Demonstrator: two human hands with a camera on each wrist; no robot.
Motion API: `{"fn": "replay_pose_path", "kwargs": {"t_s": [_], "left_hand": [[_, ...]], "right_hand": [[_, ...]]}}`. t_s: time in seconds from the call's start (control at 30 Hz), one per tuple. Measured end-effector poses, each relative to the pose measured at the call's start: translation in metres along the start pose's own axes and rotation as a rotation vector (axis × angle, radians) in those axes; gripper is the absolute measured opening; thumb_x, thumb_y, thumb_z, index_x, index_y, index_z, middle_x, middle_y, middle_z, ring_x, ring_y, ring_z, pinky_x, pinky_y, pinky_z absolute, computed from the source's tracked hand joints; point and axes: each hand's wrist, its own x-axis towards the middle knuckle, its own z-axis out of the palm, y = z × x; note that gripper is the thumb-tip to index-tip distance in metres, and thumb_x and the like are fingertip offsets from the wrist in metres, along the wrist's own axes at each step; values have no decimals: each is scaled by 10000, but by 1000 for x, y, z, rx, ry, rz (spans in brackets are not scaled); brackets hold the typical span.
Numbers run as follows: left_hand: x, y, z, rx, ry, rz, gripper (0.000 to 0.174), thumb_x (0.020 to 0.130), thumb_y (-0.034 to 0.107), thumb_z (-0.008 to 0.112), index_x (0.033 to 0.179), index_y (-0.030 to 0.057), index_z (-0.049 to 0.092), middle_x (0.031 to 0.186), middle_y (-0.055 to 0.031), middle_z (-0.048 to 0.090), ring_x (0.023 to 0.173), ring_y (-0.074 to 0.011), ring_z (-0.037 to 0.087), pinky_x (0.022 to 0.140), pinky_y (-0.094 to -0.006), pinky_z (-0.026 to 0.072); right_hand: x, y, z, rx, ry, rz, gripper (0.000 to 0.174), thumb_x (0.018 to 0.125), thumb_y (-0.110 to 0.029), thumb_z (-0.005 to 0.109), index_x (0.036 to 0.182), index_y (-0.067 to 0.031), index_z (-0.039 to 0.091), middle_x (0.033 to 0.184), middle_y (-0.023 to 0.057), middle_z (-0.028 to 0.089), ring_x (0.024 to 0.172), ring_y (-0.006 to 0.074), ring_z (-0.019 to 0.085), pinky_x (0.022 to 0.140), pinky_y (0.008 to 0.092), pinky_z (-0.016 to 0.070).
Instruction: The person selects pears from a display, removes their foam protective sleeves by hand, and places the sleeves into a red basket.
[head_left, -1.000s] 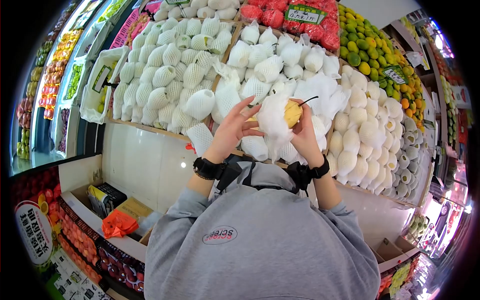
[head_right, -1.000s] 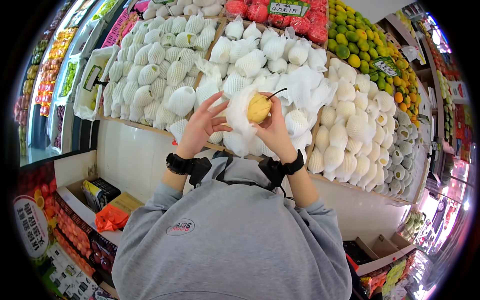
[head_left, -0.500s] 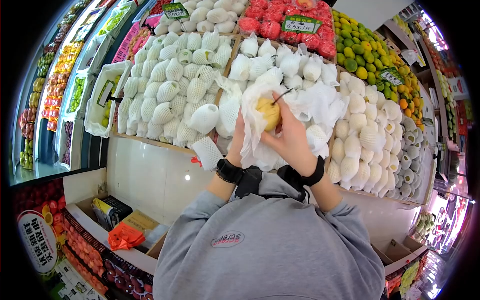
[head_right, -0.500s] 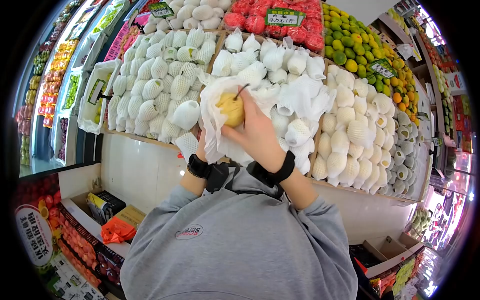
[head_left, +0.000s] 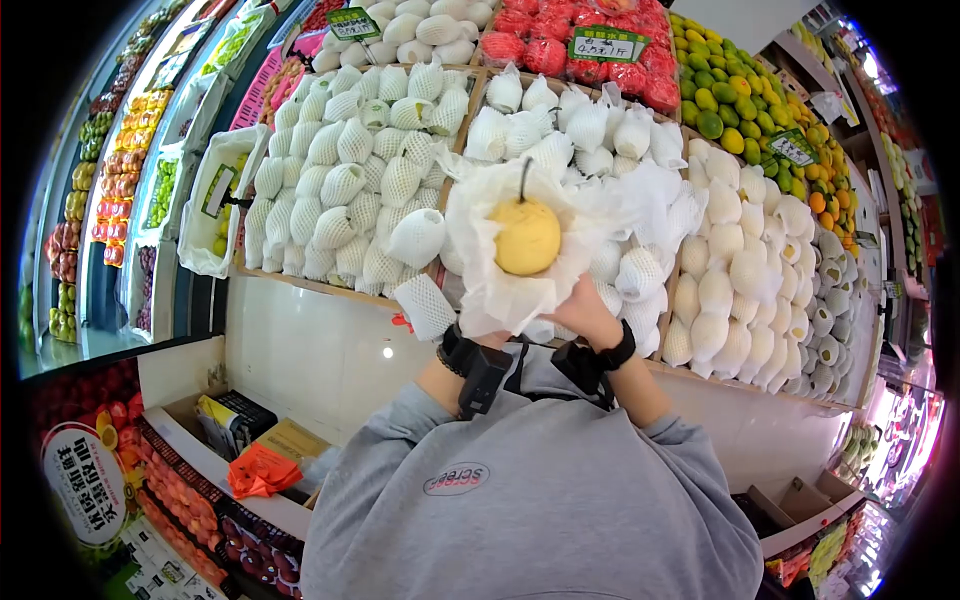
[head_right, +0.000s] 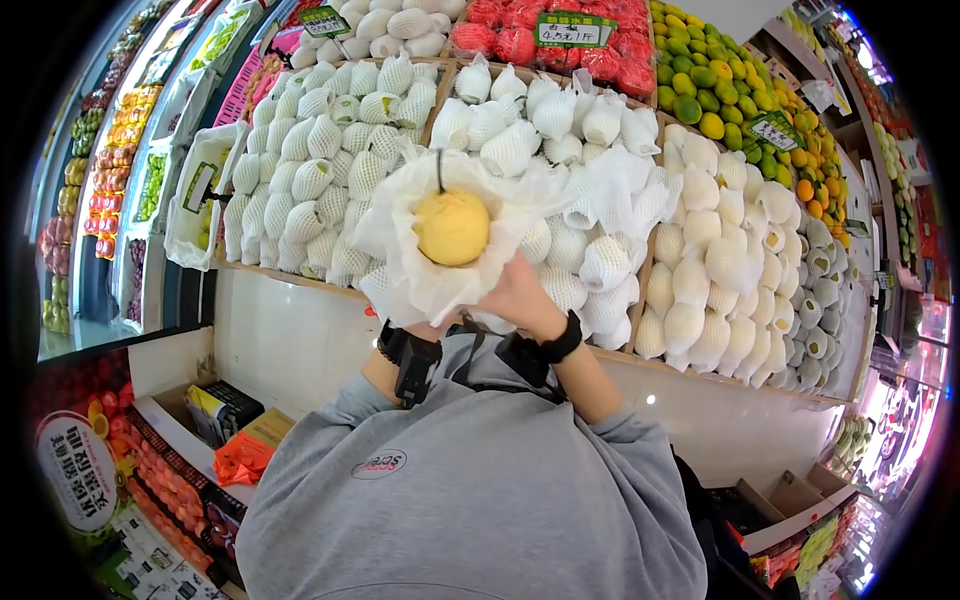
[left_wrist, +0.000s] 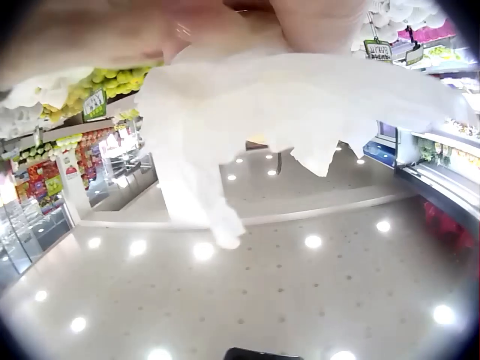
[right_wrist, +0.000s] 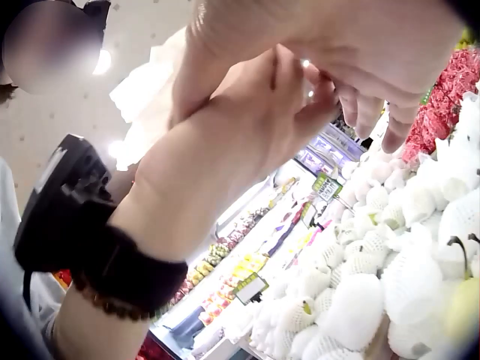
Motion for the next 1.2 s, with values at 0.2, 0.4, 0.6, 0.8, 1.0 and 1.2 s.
{"fn": "replay_pose_path", "kwargs": {"t_s": [0.2,0.4,0.6,0.8,1.0,1.2], "left_hand": [[13,24,-3,-171,-248,0,619,745,92,653,1246,0,300,1154,-108,474,1009,-196,512,889,-301,405],[12,29,-3,-913,-190,-287,568,855,28,476,1353,47,204,1331,-81,336,1219,-168,325,1005,-314,284],[3,41,-46,-797,-191,-370,538,812,98,553,1285,13,311,1244,-91,427,1156,-187,398,965,-303,325],[-8,27,-42,-582,-112,-156,470,686,194,699,1106,65,533,1119,-124,534,1022,-255,516,884,-312,411],[-1,54,-71,-739,-91,-728,409,747,142,650,1119,18,531,1148,-79,533,1048,-191,508,896,-316,399],[-11,30,-53,-1222,190,-520,357,745,137,677,1048,-13,558,1041,-51,570,935,-121,536,787,-262,445]], "right_hand": [[9,-18,-11,-68,99,-211,757,638,-192,761,1246,25,366,1127,110,541,1051,179,510,884,316,410],[5,2,-14,257,-7,-124,734,664,-129,731,1255,19,320,1104,102,541,1033,181,511,876,311,417],[6,-16,5,518,108,179,669,656,-9,686,1219,7,327,1089,100,527,980,176,531,846,303,437],[9,-29,26,233,-152,157,506,688,-32,678,1145,24,466,1040,88,575,965,168,543,855,302,430],[16,-53,33,377,-322,-105,853,763,-147,660,1388,-82,84,1407,134,221,1281,218,248,1030,359,232],[4,-26,27,780,-246,303,710,880,-437,448,1399,-107,91,1427,116,182,1317,243,175,1063,387,125]]}}
